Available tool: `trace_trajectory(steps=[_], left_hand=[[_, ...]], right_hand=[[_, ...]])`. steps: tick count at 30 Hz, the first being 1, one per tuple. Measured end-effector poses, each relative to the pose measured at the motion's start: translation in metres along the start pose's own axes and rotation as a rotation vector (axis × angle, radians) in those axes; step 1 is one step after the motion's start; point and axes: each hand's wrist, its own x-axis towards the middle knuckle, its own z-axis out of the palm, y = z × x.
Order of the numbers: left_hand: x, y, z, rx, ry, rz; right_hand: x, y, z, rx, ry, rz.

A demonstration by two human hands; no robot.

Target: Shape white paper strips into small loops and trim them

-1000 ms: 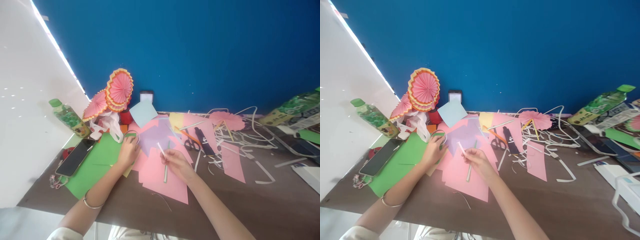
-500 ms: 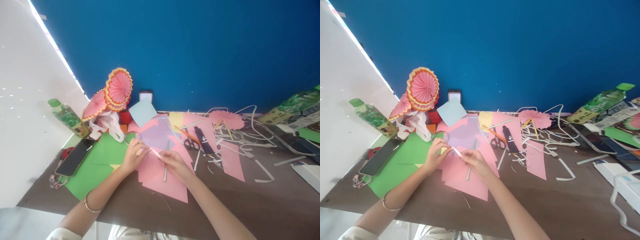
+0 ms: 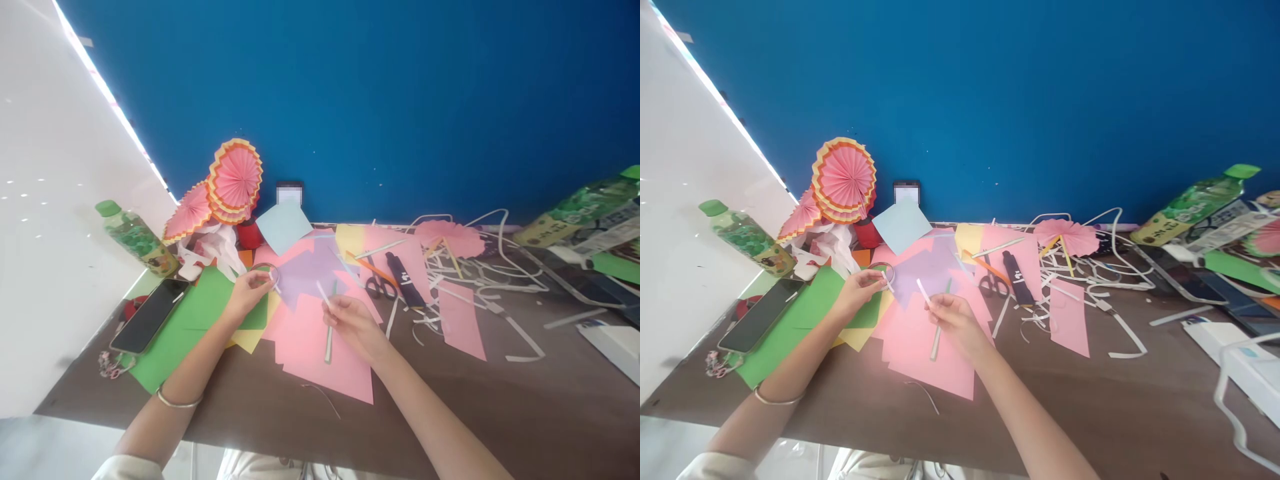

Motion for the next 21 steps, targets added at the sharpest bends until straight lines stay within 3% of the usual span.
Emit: trace_trajectory(steps=[6, 15, 21], left_hand=[[0.001, -0.008, 0.006, 0.263, 0.129, 0.126], [0.002, -0.007, 0.002, 0.513, 0.206, 0.239], [0.005, -0.010, -0.004, 0.428, 0.232, 0.145]], right_hand=[[-0.002, -0.001, 0.002, 0.043, -0.010, -0.008], [0.001, -0.004, -0.008, 0.069, 0.033, -0.085], [0.005, -0.008, -0.016, 0.052, 0.090, -0.134]])
